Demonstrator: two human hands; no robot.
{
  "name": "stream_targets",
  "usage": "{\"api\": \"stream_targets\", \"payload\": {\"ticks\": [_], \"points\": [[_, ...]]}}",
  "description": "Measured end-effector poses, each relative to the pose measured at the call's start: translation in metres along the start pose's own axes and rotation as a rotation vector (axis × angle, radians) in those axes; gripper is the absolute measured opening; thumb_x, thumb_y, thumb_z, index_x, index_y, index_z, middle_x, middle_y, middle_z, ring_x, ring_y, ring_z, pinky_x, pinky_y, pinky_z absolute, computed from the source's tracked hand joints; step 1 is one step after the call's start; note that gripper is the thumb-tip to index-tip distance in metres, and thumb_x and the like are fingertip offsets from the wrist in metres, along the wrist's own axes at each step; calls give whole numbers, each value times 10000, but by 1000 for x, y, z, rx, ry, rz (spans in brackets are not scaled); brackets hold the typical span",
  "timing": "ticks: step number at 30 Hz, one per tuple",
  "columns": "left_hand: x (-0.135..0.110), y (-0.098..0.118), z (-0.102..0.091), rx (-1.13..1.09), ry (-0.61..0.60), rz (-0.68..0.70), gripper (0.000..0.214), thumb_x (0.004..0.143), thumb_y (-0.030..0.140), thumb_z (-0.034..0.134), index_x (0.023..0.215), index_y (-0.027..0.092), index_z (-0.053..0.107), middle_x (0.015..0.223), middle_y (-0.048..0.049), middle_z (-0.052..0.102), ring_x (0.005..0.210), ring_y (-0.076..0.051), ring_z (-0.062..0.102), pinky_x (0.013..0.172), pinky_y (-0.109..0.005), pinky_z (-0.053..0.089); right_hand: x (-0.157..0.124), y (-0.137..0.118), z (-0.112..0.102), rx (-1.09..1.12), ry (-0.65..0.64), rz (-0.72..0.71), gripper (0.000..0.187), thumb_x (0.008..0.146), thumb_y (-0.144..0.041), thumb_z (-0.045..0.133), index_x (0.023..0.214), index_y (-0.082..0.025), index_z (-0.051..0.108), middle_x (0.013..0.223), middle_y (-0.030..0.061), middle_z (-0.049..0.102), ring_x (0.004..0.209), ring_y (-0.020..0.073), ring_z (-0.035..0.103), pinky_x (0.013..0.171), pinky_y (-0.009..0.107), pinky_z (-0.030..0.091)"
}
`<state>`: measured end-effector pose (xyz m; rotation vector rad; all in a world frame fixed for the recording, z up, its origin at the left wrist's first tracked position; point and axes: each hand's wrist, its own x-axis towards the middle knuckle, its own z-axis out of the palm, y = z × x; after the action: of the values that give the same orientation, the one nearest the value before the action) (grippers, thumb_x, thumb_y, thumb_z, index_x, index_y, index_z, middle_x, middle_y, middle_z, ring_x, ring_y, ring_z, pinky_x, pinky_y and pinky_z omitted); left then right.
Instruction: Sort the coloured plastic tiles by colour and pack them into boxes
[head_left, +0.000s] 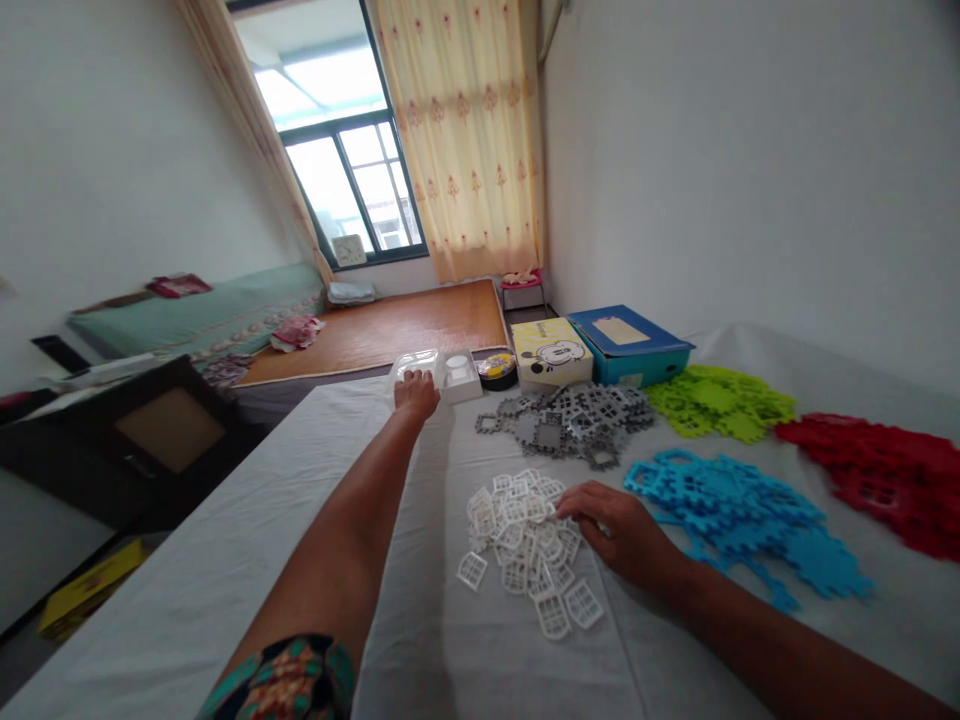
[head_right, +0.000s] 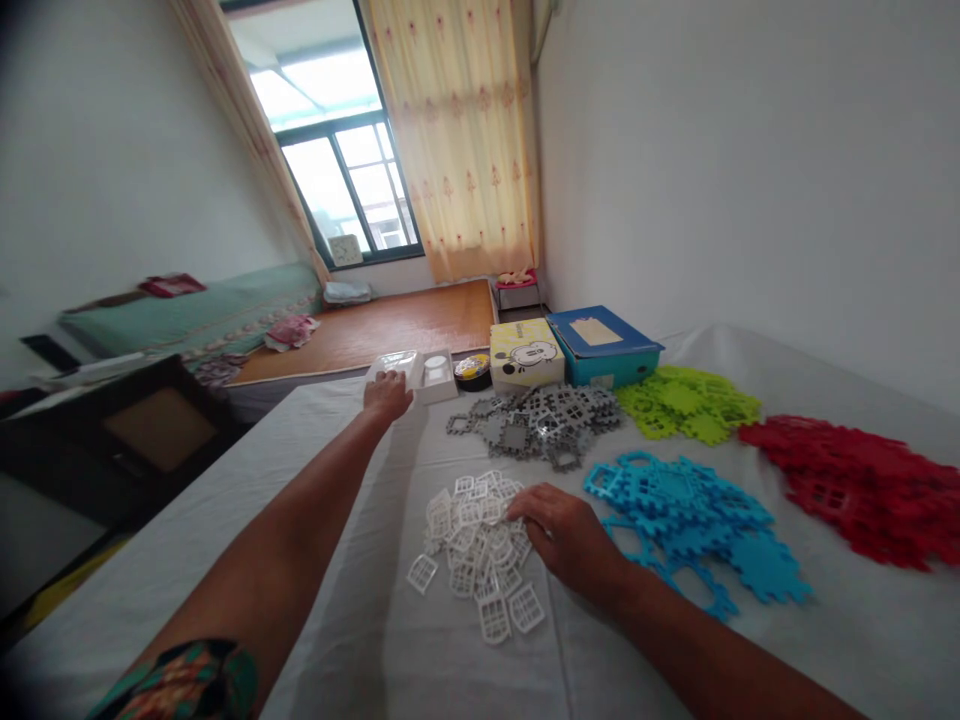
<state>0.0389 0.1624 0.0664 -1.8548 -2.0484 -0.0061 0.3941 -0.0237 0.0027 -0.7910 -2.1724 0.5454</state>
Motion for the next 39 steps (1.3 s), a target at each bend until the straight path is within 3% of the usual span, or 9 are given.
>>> {"api": "stream_targets", "payload": {"ticks": [4, 7, 13, 18, 20, 24, 30, 34, 39], "points": [[-11, 8, -15, 26, -4, 44, 389, 854, 220, 439, 1199, 95, 567, 1219, -237, 538, 1163, -350, 458, 887, -467, 398, 1, 3, -3, -4, -2, -8, 313, 796, -51, 460, 948, -236, 663, 990, 48, 694, 954, 177, 642, 858, 317, 504], [-37, 5, -28, 48, -39, 102, 388, 838, 161, 449, 1206, 105, 557, 1159, -223, 558, 1088, -322, 505, 860, -448, 413, 0, 5, -11, -33, 23, 16, 307, 801, -57, 450, 933, -232, 665, 979, 43, 698, 950, 178, 641, 866, 326, 500], [-138, -1, -59, 118, -110, 209, 442, 801, 159, 508, 1242, 138, 534, 1113, -196, 553, 1031, -316, 517, 764, -402, 448, 0, 3, -21, -67, 58, 24, 294, 809, -78, 453, 944, -227, 667, 987, 42, 697, 928, 179, 640, 837, 321, 502], [-208, 17, -78, 115, -86, 263, 539, 798, 193, 525, 1333, 146, 479, 1119, -203, 549, 1012, -324, 515, 705, -398, 448, 0, -7, -18, -82, 68, 11, 281, 813, -89, 457, 931, -223, 674, 986, 37, 703, 942, 178, 640, 862, 317, 491], [-214, 26, -81, 101, -74, 247, 519, 818, 205, 523, 1332, 142, 484, 1124, -208, 550, 1020, -330, 517, 697, -394, 450, 0, -9, -16, -87, 69, 0, 282, 812, -90, 456, 931, -220, 677, 988, 36, 704, 929, 175, 640, 838, 305, 493], [-201, 35, -85, 68, -76, 171, 365, 881, 138, 394, 1191, 81, 578, 1034, -226, 583, 969, -321, 562, 708, -407, 453, -1, -10, -16, -109, 73, -7, 293, 805, -83, 453, 931, -219, 680, 996, 35, 703, 908, 170, 638, 822, 297, 489], [-193, 26, -106, 93, -45, 160, 374, 884, 130, 341, 1150, 61, 594, 1016, -209, 617, 966, -315, 605, 732, -401, 461, -2, 2, -23, -152, 106, 38, 281, 812, -106, 450, 926, -208, 686, 984, 40, 704, 887, 176, 642, 804, 296, 489], [-196, -4, -129, 64, 38, 84, 421, 916, 237, 326, 1248, 119, 556, 1074, -200, 619, 966, -330, 618, 751, -428, 466, -3, 10, -24, -159, 99, 43, 284, 805, -104, 456, 928, -205, 691, 975, 36, 707, 880, 175, 643, 816, 297, 485], [-195, -85, -135, -61, 160, -215, 479, 936, 363, 318, 1354, 198, 483, 1241, -183, 594, 987, -320, 628, 819, -447, 465, -4, 13, -20, -163, 88, 30, 293, 801, -103, 459, 941, -200, 698, 953, 37, 711, 829, 171, 645, 795, 291, 486]]}}
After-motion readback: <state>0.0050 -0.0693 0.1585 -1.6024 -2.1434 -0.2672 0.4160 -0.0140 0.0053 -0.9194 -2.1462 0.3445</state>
